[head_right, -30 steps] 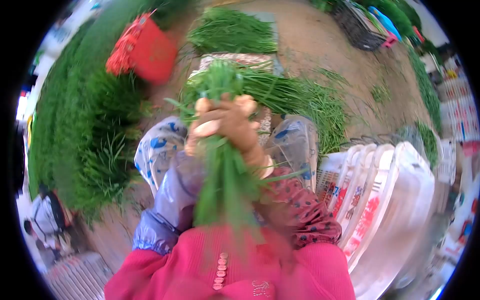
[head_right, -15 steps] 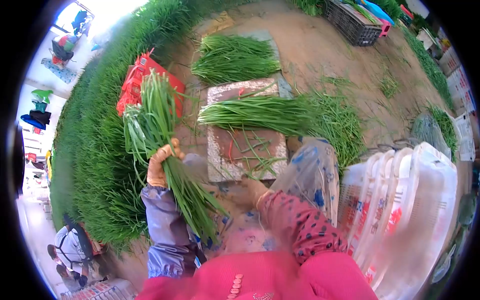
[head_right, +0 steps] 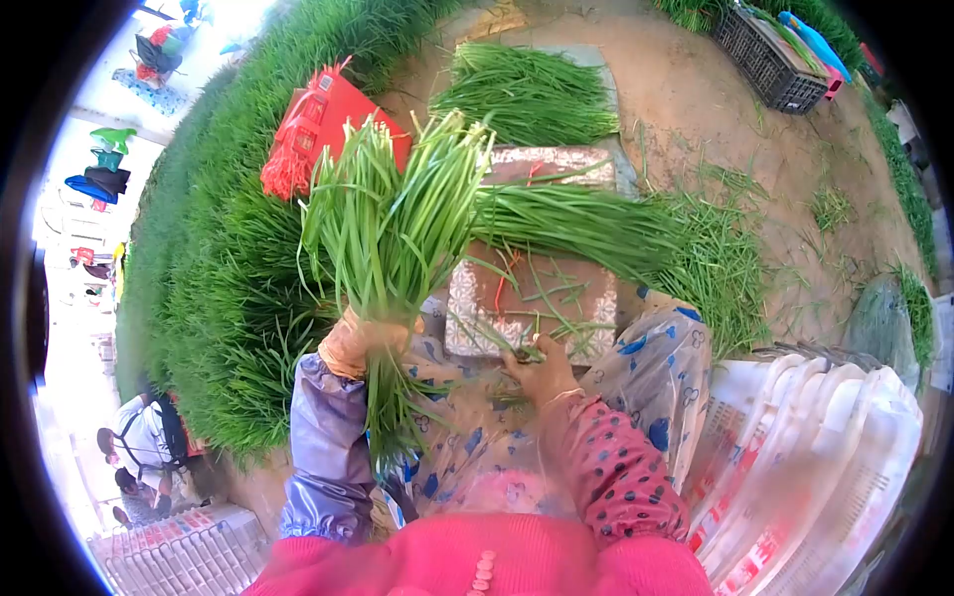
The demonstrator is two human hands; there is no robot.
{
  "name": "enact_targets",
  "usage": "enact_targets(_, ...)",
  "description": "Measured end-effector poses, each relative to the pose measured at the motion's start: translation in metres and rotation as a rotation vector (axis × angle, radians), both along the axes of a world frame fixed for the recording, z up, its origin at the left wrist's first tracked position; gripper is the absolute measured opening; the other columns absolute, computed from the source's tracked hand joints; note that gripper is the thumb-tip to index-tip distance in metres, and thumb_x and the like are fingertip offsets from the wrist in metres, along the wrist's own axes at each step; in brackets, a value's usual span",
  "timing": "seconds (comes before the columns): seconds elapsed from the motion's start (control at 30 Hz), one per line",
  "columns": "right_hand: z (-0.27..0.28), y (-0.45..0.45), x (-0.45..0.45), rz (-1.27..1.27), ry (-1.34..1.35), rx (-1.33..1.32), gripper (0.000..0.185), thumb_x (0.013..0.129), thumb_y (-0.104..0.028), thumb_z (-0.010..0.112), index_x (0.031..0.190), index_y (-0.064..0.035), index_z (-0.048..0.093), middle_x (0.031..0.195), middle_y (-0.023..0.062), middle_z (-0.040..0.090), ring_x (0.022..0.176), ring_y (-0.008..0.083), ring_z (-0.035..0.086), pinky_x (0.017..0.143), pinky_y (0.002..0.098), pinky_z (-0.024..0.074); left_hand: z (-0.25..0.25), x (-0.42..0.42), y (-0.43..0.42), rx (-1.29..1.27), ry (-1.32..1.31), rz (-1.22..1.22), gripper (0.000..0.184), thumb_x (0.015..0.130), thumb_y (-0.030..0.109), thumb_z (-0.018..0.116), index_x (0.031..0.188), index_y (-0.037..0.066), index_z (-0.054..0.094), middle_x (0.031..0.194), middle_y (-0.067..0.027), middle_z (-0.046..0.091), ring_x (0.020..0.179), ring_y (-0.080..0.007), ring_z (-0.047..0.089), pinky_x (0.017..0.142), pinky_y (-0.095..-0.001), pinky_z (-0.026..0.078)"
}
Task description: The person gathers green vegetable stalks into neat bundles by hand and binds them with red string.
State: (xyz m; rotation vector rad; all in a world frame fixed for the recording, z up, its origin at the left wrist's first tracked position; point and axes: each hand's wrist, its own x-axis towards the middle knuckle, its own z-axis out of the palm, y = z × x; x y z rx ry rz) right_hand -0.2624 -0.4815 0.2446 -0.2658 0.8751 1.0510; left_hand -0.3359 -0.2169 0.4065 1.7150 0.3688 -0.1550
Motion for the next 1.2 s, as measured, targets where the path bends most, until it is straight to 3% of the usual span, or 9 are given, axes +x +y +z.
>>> enact_targets(0.07,0.004,0.003,0.009,-0.053,0.148,0.034,0.036,0.088,-0.021,0.061,0.110,0.0040,0.047,0.109,0.0159,0.056,0.097,0.0228,0.054,0.085,0.0306,0.0473,-0.006,-0.007,0.003,0.187,-0.075,-0.100,0.023,0.075,0.008,0.068,0.097,0.004,0.067,0.085,-0.0042,0.066,0.071,-0.0152,0.059,0.060,-0.0313,0.047)
enact_targets(0.17,-0.066,0.004,0.008,0.534,-1.075,-0.375,0.040,0.091,-0.025,0.057,0.114,0.0060,0.044,0.123,0.0187,0.046,0.110,0.0258,0.045,0.095,0.0390,0.0441,-0.016,-0.017,0.014,0.412,-0.186,-0.257,0.037,0.069,0.010,0.076,0.104,0.005,0.065,0.090,-0.0064,0.066,0.079,-0.0200,0.061,0.068,-0.0340,0.049)
enact_targets(0.23,-0.036,0.015,0.041,-0.243,0.169,0.135,0.047,0.093,-0.027,0.051,0.122,0.0063,0.034,0.134,0.0263,0.033,0.114,0.0346,0.039,0.096,0.0491,0.0437,-0.014,-0.025,0.014,0.451,-0.198,-0.313,0.052,0.064,0.011,0.081,0.112,0.005,0.062,0.096,-0.0090,0.066,0.086,-0.0229,0.062,0.075,-0.0356,0.050)
enact_targets(0.43,-0.033,0.032,0.111,-0.210,0.130,0.275,0.050,0.093,-0.026,0.055,0.123,0.0074,0.033,0.134,0.0284,0.031,0.117,0.0373,0.038,0.094,0.0509,0.0441,-0.020,-0.056,0.005,0.797,-0.426,-0.322,0.067,0.064,0.011,0.080,0.126,0.004,0.054,0.108,-0.0103,0.062,0.087,-0.0231,0.060,0.075,-0.0360,0.050)
enact_targets(0.57,-0.001,0.032,0.138,-0.037,0.174,0.103,0.046,0.094,-0.026,0.055,0.123,0.0052,0.037,0.129,0.0276,0.042,0.112,0.0375,0.047,0.088,0.0487,0.0483,-0.024,-0.081,-0.004,0.246,-0.002,-0.150,0.067,0.069,0.010,0.077,0.130,0.005,0.051,0.109,-0.0109,0.061,0.082,-0.0188,0.060,0.069,-0.0337,0.051)
enact_targets(0.7,0.113,0.005,0.134,0.340,-0.630,-0.406,0.033,0.095,-0.023,0.055,0.114,0.0030,0.048,0.103,0.0175,0.062,0.085,0.0280,0.063,0.075,0.0396,0.0541,-0.010,-0.086,-0.018,0.123,0.053,-0.165,0.060,0.074,0.010,0.073,0.129,0.006,0.052,0.105,-0.0105,0.062,0.078,-0.0162,0.060,0.066,-0.0316,0.051)
enact_targets(0.9,0.234,0.013,0.097,0.433,-2.636,-1.088,0.064,0.075,-0.043,0.074,0.120,-0.0013,0.057,0.131,0.0220,0.051,0.124,0.0363,0.048,0.100,0.0449,0.0396,0.010,-0.083,-0.052,0.294,-0.292,-0.355,0.047,0.079,0.011,0.069,0.124,0.008,0.055,0.089,-0.0063,0.064,0.072,-0.0166,0.061,0.064,-0.0315,0.051)
enact_targets(1.03,0.247,0.038,0.062,0.899,-2.726,-1.192,0.069,0.072,-0.041,0.074,0.126,-0.0025,0.056,0.150,0.0242,0.026,0.138,0.0360,0.030,0.108,0.0421,0.0327,-0.003,-0.096,-0.065,-0.040,0.306,-0.439,0.049,0.077,0.019,0.070,0.123,0.007,0.056,0.114,-0.0080,0.060,0.109,-0.0249,0.055,0.094,-0.0360,0.046)
enact_targets(1.2,0.209,0.033,0.048,1.364,-2.332,-0.891,0.046,0.080,-0.038,0.064,0.119,-0.0166,0.059,0.111,0.0214,0.062,0.105,0.0369,0.059,0.087,0.0441,0.0469,-0.055,-0.142,-0.062,0.330,-0.108,-0.724,0.044,0.083,0.018,0.065,0.124,0.006,0.054,0.119,-0.0080,0.058,0.107,-0.0227,0.055,0.091,-0.0332,0.046)
